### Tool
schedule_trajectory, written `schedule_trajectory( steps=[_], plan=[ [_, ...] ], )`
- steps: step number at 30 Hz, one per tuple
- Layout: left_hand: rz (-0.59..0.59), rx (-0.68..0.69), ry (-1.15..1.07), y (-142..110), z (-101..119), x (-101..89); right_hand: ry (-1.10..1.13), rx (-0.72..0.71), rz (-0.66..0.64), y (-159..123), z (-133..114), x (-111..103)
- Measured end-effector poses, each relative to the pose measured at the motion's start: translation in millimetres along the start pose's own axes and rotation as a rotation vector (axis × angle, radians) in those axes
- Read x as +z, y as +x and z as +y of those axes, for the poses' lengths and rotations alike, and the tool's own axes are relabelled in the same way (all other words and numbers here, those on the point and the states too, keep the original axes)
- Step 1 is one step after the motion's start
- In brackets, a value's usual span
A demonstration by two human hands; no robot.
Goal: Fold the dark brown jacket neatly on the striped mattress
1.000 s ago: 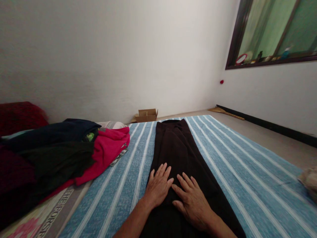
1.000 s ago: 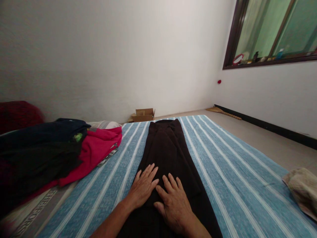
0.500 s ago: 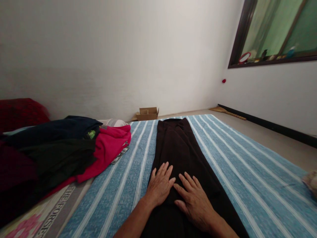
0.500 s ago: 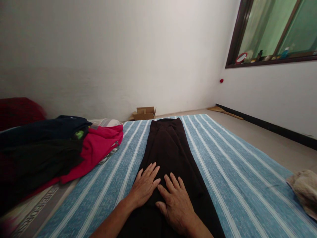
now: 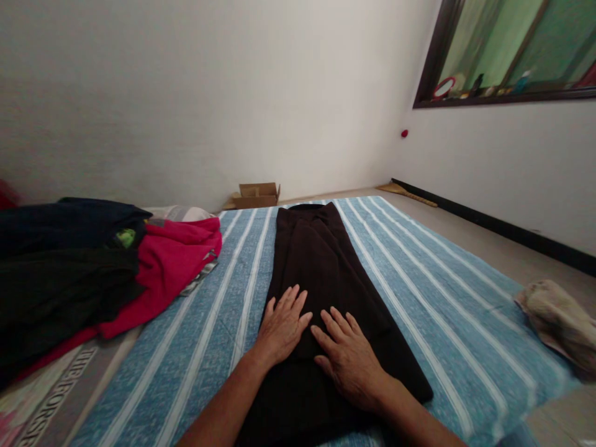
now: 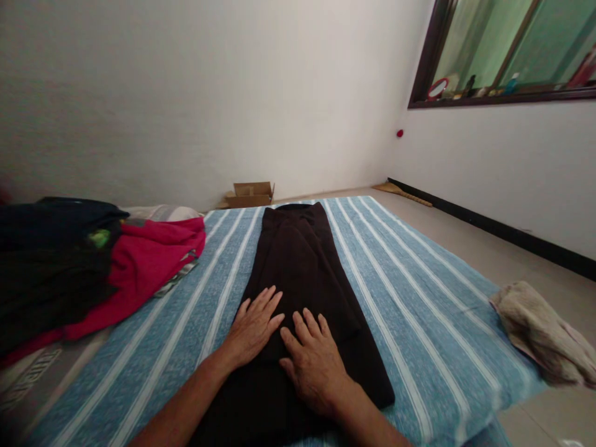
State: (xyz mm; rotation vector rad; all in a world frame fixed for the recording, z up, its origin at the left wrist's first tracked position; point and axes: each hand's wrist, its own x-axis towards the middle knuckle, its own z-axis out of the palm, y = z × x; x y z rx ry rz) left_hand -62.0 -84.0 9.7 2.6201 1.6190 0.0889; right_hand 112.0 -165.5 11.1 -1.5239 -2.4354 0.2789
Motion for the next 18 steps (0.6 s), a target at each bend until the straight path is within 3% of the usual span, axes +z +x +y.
schedule_trajectory(
  steps=[10, 18],
  plan=[
    [0.061, 0.031, 0.033, 8, -1, 0.6, 0.099, -0.069, -0.076, -26, -12, -31],
    [0.065, 0.045, 0.051, 10, -1, 1.0, 0.097, -0.165, -0.128, -36, -10, -42]
  ],
)
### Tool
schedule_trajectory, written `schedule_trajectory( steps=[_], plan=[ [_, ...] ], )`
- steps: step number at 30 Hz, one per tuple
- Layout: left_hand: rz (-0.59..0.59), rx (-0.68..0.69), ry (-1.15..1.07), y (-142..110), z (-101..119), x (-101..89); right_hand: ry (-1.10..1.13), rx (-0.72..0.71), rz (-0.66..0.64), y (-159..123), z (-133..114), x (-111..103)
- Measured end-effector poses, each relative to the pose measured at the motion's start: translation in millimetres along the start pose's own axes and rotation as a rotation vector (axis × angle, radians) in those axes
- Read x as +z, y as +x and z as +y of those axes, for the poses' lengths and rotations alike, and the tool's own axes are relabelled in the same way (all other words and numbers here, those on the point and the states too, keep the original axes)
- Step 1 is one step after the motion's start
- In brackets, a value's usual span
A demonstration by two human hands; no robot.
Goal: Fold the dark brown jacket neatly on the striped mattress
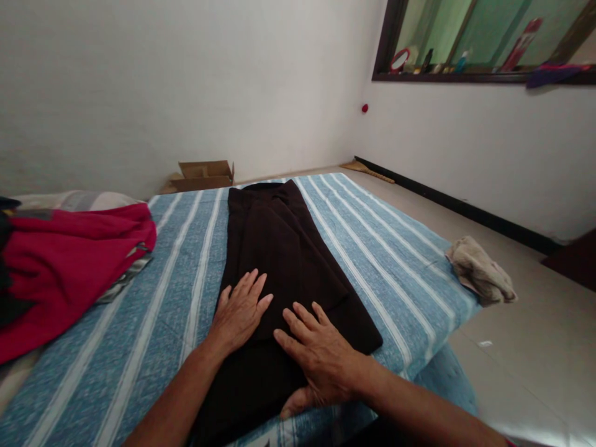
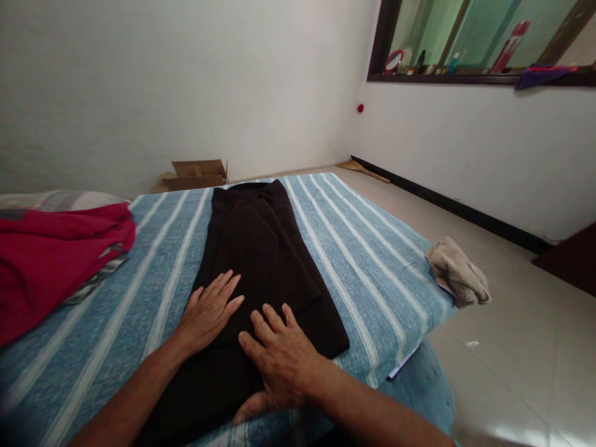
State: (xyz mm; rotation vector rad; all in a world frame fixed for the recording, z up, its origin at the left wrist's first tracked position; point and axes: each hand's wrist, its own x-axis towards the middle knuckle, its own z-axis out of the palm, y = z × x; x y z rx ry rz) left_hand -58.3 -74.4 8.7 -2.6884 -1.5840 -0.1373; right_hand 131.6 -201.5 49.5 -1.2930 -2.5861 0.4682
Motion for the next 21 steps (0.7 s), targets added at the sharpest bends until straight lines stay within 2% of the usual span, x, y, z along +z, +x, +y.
schedule_trajectory(
  steps=[21],
  plan=[
    [0.008, -0.006, 0.011, 1.9, -2.7, 5.4, -0.026, -0.036, -0.071, -3.7, -5.0, -2.8]
  ],
)
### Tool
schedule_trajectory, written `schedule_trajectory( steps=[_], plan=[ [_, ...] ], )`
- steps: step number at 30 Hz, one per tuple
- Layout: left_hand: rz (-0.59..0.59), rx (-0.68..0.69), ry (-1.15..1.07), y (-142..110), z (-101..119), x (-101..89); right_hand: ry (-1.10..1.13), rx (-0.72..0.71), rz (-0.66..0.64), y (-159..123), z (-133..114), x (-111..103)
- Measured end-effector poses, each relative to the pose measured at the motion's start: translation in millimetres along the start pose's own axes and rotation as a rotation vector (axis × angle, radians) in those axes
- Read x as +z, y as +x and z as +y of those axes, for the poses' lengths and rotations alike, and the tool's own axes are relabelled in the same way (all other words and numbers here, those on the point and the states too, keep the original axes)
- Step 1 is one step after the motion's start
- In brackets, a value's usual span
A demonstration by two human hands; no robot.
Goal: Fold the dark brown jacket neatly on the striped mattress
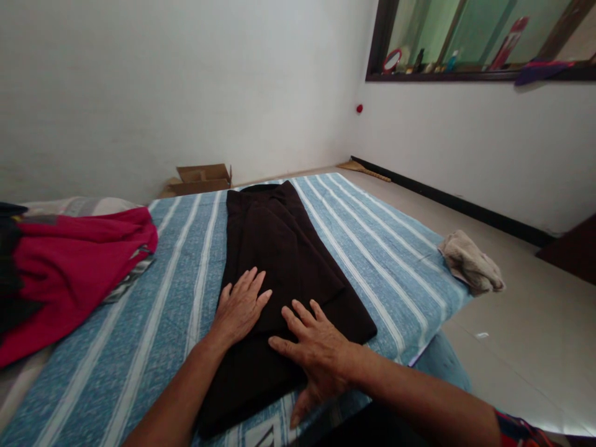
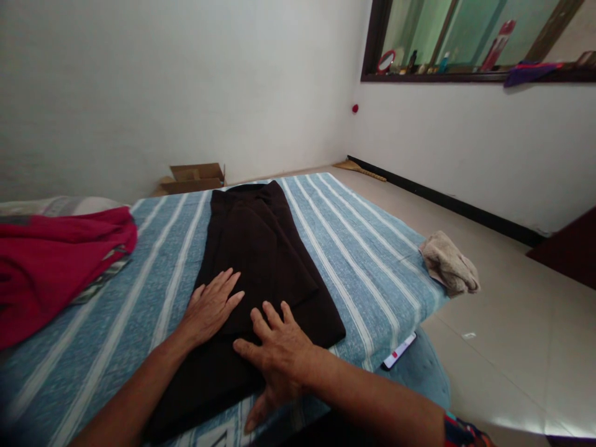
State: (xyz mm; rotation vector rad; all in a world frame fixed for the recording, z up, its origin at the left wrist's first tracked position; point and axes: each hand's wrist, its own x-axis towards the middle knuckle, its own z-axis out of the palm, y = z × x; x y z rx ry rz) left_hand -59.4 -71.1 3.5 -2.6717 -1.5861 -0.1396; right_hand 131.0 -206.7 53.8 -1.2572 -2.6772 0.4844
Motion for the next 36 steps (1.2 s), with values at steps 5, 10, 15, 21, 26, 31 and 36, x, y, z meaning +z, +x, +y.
schedule_trajectory(
  steps=[5, 10, 15, 21, 26, 31, 36],
  plan=[
    [-0.009, -0.009, -0.013, -1, 2, -3.2, -0.005, 0.023, 0.005, 2, -1, 3],
    [0.006, 0.004, -0.035, -3, 4, -5.2, -0.034, 0.033, 0.016, 2, -1, 6],
    [-0.007, -0.007, -0.046, -5, 5, -7.2, -0.062, 0.034, 0.011, 3, -2, 8],
    [-0.021, -0.013, -0.057, -9, 7, -6.9, -0.058, 0.037, -0.037, 5, 1, 17],
    [-0.012, -0.011, -0.087, -11, 5, -3.9, -0.042, 0.024, -0.04, 2, 1, 19],
    [-0.021, -0.009, -0.107, -13, 6, -5.3, -0.038, 0.024, -0.061, 1, 1, 17],
    [-0.013, -0.006, -0.095, -17, 8, -7.2, -0.045, 0.021, -0.031, 0, 3, 24]
  ],
)
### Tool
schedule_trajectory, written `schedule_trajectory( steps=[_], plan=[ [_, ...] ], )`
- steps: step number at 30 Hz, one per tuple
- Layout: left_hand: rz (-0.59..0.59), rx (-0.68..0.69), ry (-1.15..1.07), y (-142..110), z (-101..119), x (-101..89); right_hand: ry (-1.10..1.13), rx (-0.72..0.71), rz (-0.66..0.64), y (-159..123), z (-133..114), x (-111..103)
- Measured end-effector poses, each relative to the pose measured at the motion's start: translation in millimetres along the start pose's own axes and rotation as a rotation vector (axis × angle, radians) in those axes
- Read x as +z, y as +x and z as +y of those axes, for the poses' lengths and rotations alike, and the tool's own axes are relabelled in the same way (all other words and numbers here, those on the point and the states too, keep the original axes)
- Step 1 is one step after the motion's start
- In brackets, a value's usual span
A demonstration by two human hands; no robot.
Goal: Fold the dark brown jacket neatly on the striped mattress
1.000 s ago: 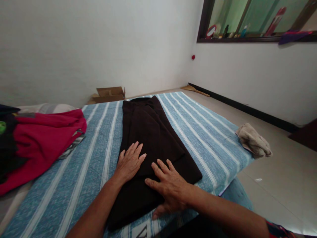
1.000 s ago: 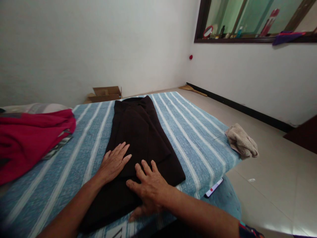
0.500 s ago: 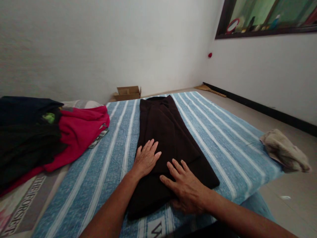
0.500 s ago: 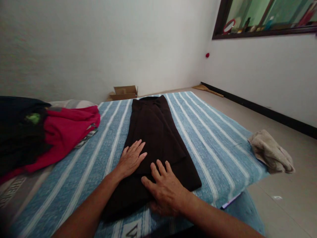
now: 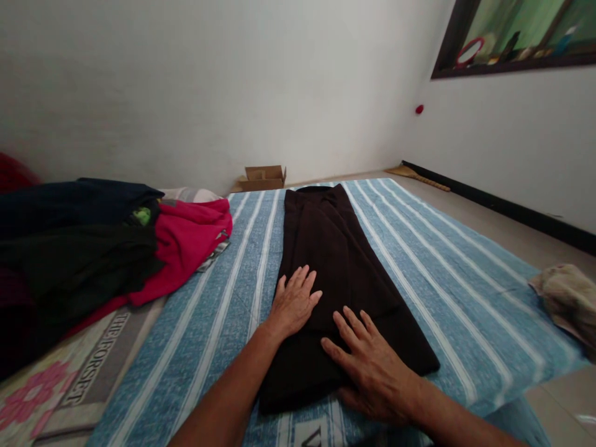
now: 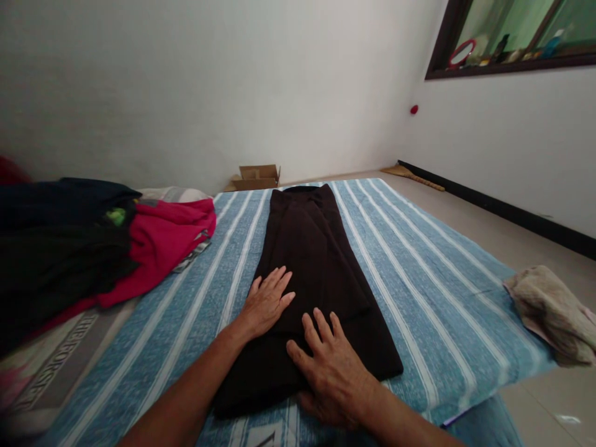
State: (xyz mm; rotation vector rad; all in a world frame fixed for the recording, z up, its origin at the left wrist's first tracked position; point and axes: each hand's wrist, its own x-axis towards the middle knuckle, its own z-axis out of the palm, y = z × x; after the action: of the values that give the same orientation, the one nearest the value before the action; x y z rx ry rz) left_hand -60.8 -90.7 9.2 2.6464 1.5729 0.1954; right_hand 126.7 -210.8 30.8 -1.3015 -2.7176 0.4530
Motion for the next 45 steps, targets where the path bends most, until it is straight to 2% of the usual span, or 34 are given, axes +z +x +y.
schedule_trajectory(
  steps=[8, 14, 20, 26, 32, 34, 39, 45],
  plan=[
    [0.033, 0.036, 0.024, -13, 5, -5.9, -0.074, -0.06, 0.094, 2, 12, 27],
    [-0.016, 0.133, -0.038, -24, 15, -19.6, -0.239, -0.123, 0.237, 4, 21, 43],
    [-0.026, 0.262, -0.145, -39, 15, -18.1, -0.302, -0.178, 0.273, -2, 22, 36],
    [-0.053, 0.243, -0.175, -40, 19, -23.0, -0.264, -0.211, 0.173, -9, 19, 21],
    [-0.076, 0.228, -0.205, -42, 23, -31.4, -0.288, -0.253, 0.154, -16, 12, 12],
    [-0.112, 0.236, -0.224, -46, 23, -38.1, -0.284, -0.227, 0.156, -17, 9, 11],
    [-0.296, 0.256, -0.276, -67, 23, -55.3, -0.273, -0.182, 0.203, -20, 9, 14],
    [-0.336, 0.284, -0.267, -93, 28, -55.0, -0.252, -0.176, 0.25, -23, 13, 16]
  ],
)
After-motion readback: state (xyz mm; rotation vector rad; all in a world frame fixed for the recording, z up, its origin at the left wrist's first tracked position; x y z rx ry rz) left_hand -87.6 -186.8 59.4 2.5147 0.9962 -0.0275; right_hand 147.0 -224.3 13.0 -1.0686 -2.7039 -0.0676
